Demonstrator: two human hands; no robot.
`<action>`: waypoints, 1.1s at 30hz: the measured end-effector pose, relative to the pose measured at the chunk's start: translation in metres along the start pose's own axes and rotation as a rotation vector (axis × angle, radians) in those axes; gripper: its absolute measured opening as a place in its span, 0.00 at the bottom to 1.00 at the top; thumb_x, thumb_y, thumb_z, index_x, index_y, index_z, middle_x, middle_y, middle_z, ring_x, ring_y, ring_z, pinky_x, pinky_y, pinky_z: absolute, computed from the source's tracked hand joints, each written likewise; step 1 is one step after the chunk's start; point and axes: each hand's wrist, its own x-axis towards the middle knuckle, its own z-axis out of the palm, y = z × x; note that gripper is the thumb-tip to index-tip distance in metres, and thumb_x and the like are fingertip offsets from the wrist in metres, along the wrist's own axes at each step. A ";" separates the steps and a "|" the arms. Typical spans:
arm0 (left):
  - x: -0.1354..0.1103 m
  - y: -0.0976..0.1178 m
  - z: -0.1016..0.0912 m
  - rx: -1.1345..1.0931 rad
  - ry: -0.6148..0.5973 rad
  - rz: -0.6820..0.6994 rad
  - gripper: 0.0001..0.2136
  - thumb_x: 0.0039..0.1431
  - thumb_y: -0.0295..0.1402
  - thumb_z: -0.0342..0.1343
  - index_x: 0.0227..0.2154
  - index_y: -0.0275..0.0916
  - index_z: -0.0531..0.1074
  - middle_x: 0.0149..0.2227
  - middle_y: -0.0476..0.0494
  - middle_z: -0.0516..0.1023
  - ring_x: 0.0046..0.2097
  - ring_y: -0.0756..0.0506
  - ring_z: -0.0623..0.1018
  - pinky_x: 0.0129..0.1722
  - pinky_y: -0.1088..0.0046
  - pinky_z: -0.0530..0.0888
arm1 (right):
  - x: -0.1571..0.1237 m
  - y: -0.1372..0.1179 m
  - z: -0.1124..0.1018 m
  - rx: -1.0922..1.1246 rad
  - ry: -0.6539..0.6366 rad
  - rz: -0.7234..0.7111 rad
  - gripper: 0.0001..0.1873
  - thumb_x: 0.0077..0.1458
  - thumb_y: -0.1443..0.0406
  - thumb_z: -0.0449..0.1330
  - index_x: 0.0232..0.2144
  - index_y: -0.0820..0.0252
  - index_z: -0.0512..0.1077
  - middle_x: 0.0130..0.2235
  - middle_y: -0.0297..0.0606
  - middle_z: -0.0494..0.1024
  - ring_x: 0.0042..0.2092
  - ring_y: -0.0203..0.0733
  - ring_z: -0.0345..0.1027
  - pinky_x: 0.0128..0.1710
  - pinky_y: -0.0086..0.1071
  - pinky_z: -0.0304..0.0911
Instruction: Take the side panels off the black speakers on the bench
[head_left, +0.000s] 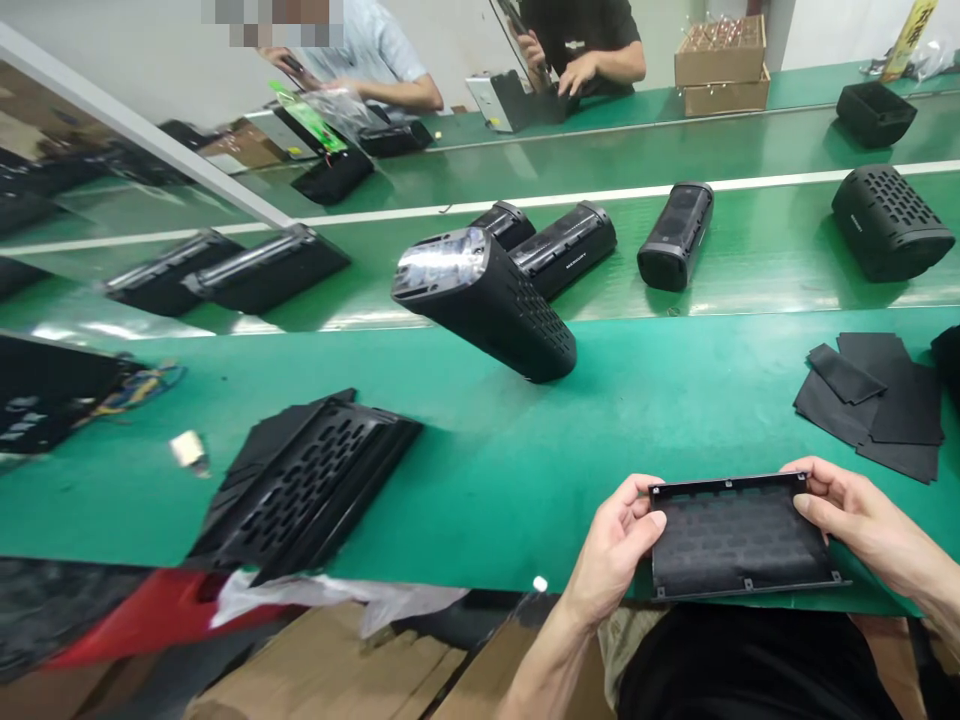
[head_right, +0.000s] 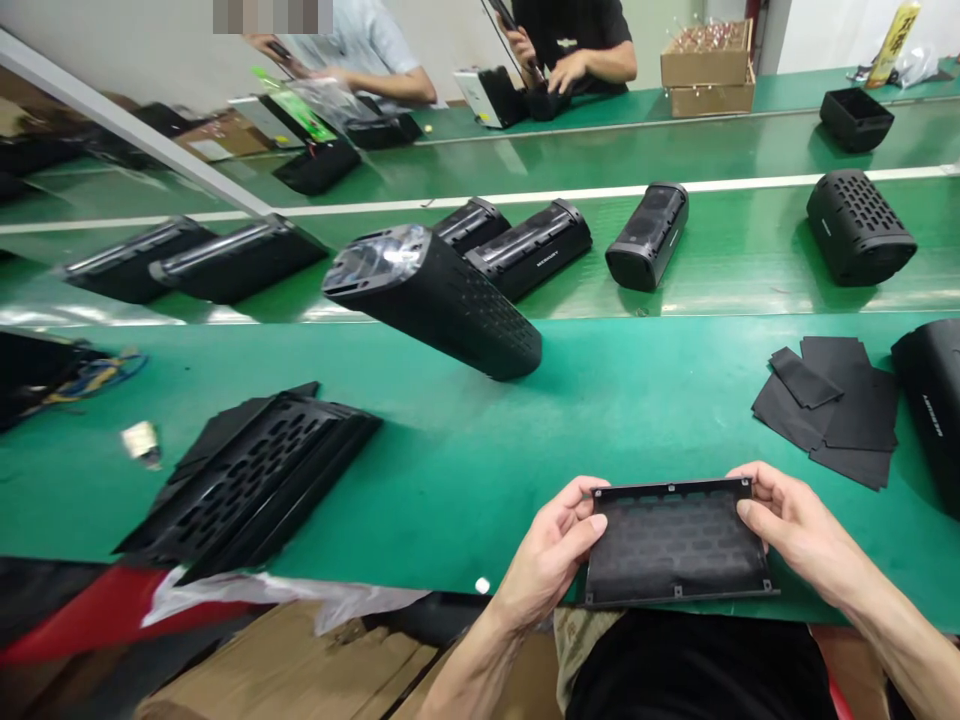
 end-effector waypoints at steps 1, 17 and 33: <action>0.000 0.000 0.000 0.006 0.002 0.005 0.25 0.51 0.48 0.72 0.46 0.39 0.72 0.33 0.50 0.74 0.34 0.49 0.70 0.37 0.74 0.66 | 0.000 0.001 0.000 -0.001 0.002 -0.004 0.20 0.56 0.51 0.70 0.44 0.55 0.75 0.34 0.33 0.74 0.35 0.41 0.65 0.31 0.31 0.61; -0.005 -0.002 0.005 -0.337 0.039 0.074 0.29 0.55 0.57 0.69 0.49 0.40 0.76 0.37 0.43 0.81 0.37 0.45 0.79 0.41 0.68 0.76 | 0.005 -0.005 0.007 0.381 -0.070 0.044 0.24 0.53 0.47 0.76 0.40 0.58 0.79 0.29 0.32 0.72 0.27 0.34 0.61 0.28 0.29 0.64; -0.008 -0.069 0.023 -0.816 -0.165 0.327 0.37 0.49 0.58 0.73 0.61 0.51 0.77 0.57 0.40 0.84 0.68 0.29 0.72 0.71 0.45 0.63 | 0.012 -0.030 0.032 0.118 -0.205 -0.077 0.29 0.58 0.47 0.73 0.56 0.53 0.79 0.46 0.43 0.83 0.38 0.45 0.79 0.43 0.38 0.77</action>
